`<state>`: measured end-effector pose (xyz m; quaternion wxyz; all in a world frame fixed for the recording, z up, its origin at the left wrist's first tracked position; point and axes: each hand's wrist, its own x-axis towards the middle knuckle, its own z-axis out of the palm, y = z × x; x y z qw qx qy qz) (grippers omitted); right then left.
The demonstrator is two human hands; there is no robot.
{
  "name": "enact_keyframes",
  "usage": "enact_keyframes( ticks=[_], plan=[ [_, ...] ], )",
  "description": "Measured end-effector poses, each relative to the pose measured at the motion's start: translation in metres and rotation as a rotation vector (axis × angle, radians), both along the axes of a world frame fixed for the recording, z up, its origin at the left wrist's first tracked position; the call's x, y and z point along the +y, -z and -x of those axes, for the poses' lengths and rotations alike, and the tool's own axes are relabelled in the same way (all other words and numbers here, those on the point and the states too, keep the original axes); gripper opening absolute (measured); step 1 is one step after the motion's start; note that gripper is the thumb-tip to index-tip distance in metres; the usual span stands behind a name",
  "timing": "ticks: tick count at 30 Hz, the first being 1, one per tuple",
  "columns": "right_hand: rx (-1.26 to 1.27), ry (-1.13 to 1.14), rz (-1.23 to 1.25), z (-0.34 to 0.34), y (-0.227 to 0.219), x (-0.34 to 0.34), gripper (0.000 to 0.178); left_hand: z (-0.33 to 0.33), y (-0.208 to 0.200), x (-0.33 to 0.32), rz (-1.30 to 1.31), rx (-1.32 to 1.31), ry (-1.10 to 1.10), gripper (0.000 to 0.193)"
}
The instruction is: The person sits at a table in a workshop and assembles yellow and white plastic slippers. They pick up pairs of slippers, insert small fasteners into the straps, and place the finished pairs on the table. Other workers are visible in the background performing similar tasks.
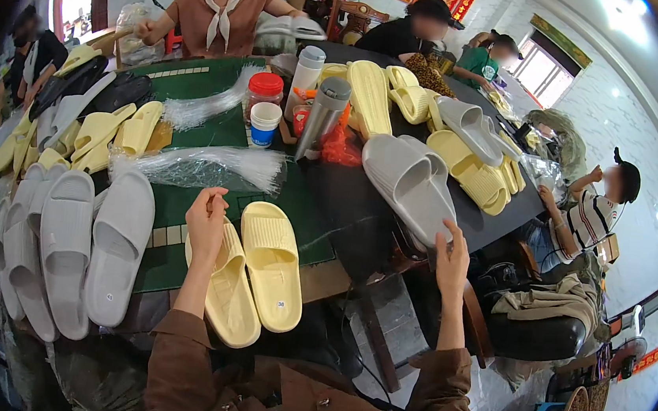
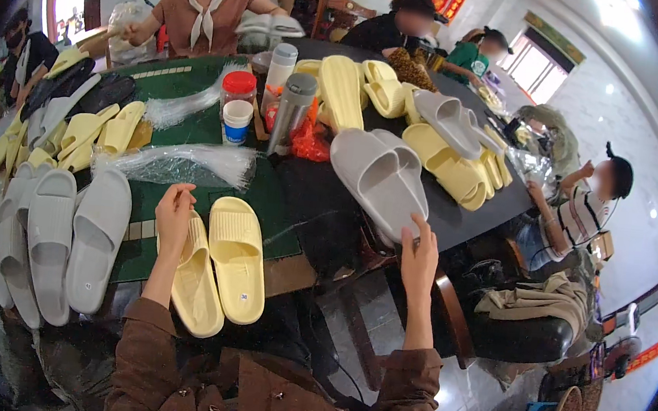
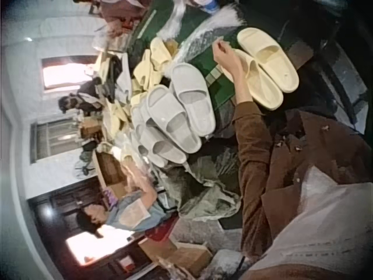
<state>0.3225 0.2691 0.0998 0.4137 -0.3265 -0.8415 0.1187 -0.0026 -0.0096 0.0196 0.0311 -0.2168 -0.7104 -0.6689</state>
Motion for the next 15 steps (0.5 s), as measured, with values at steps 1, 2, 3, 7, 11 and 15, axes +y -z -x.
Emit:
enact_keyframes(
  ticks=[1,2,3,7,11,15],
  plan=[
    [-0.089,0.024,0.045,-0.003,-0.003,-0.002,0.031,0.0,0.001,0.0,-0.006,-0.007,0.004,0.016],
    [-0.117,0.014,0.004,-0.008,0.001,0.002,0.035,0.0,0.001,-0.001,-0.012,-0.013,0.007,0.016],
    [-0.07,0.029,0.052,-0.01,0.001,0.003,0.037,0.0,0.002,-0.001,-0.018,-0.02,0.009,0.016],
    [0.098,0.098,0.176,-0.028,-0.007,0.014,0.041,0.0,0.001,0.003,-0.04,-0.007,0.018,0.017],
    [0.701,-0.089,0.392,-0.04,-0.037,0.012,0.04,0.001,0.005,0.002,-0.037,-0.006,0.009,0.016],
    [0.998,-0.125,0.171,-0.043,-0.082,-0.015,0.032,0.0,0.003,0.0,-0.02,-0.021,-0.003,0.017]
  ],
)
